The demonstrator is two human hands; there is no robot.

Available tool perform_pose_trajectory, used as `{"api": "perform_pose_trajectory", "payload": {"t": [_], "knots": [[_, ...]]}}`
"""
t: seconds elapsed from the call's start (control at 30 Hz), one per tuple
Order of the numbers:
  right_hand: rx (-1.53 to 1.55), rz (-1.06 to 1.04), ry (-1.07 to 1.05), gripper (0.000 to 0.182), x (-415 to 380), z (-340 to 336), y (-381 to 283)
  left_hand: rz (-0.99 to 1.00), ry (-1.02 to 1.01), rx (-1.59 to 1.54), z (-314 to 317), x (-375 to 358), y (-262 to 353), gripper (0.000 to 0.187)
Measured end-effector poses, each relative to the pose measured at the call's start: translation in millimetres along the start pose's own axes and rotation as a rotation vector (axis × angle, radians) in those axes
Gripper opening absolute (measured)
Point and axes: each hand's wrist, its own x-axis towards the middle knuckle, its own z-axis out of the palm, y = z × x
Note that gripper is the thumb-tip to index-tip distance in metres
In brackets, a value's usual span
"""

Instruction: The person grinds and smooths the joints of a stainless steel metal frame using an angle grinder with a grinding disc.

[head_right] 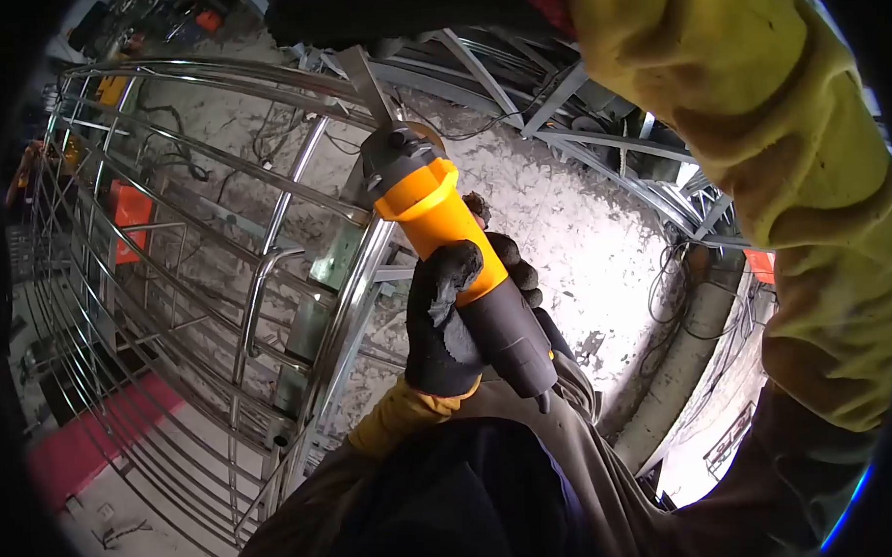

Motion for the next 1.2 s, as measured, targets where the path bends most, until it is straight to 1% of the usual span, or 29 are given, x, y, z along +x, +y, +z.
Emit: {"api": "perform_pose_trajectory", "payload": {"t": [0.07,0.17,0.2,0.27,0.3,0.33,0.37,0.4,0.47,0.5,0.53,0.57,0.6,0.63,0.7,0.73,0.8,0.83,0.9,0.93,1.0,1.07,1.1,1.13,1.2], "knots": [[0.021,0.084,-0.248,0.010,4,-3,-1,-0.008,0.019,0.015,3,1,-4,0.052],[0.052,0.052,-0.281,0.008,6,-4,2,-0.012,0.009,-0.002,4,2,-7,0.051],[0.051,0.054,-0.282,0.008,0,5,1,0.002,0.015,-0.002,3,3,-7,0.054],[0.074,0.075,0.348,0.010,-18,37,-4,0.018,0.022,-0.002,-1,4,-6,0.057],[0.074,0.075,0.348,0.010,-16,44,-7,0.026,0.061,-0.051,-6,4,-6,0.057],[0.188,0.144,0.474,0.009,-14,52,-10,0.036,0.101,-0.101,-10,4,-4,0.057],[0.305,0.213,0.601,0.009,-12,57,-11,0.120,0.070,-0.042,-15,5,2,0.057],[0.310,0.208,0.604,0.009,-9,44,-7,0.111,0.123,-0.025,-3,0,18,0.056],[0.052,0.017,-0.144,0.007,2,6,6,0.127,0.108,-0.050,-2,-4,27,0.056],[0.089,0.022,-0.116,0.009,4,5,7,0.139,0.107,-0.053,-4,-5,28,0.056],[0.089,0.017,-0.115,0.009,12,-10,2,0.129,0.054,-0.081,-7,-6,27,0.055],[0.518,0.398,-0.276,0.012,18,-31,-4,0.117,0.001,-0.111,-10,-7,25,0.055],[0.944,0.784,-0.434,0.014,22,-44,-8,0.120,0.001,-0.115,-13,-8,23,0.055],[0.945,0.776,-0.437,0.014,24,-42,-9,0.105,0.029,-0.121,-16,-9,21,0.054],[1.028,0.967,-0.335,0.025,24,-32,-13,0.100,0.056,-0.131,-17,-12,22,0.053],[1.028,0.962,-0.338,0.025,19,-20,-12,0.099,0.067,-0.123,-17,-14,24,0.053],[0.964,0.938,-0.202,0.034,7,8,0,0.095,0.075,-0.120,-18,-16,27,0.053],[0.963,0.936,-0.207,0.034,2,12,8,0.103,0.047,-0.114,-21,-18,28,0.053],[1.393,1.220,-0.263,0.037,-1,15,25,0.127,0.030,-0.127,-19,-22,31,0.055],[1.388,1.216,-0.270,0.037,-8,26,32,0.130,0.025,-0.133,-19,-24,33,0.055],[1.463,1.487,-0.130,0.035,-33,66,41,0.137,0.014,-0.114,-21,-28,40,0.056],[1.424,1.617,-0.180,0.034,-59,108,51,0.164,0.024,-0.109,-23,-33,43,0.055],[1.532,1.598,-0.041,0.037,-54,114,38,0.201,0.041,-0.078,-23,-36,44,0.054],[1.539,1.595,-0.048,0.037,-53,111,33,0.235,0.063,-0.046,-24,-40,45,0.054],[1.275,1.419,-0.039,0.037,-48,100,25,0.251,0.067,-0.075,-29,-45,47,0.053]]}}
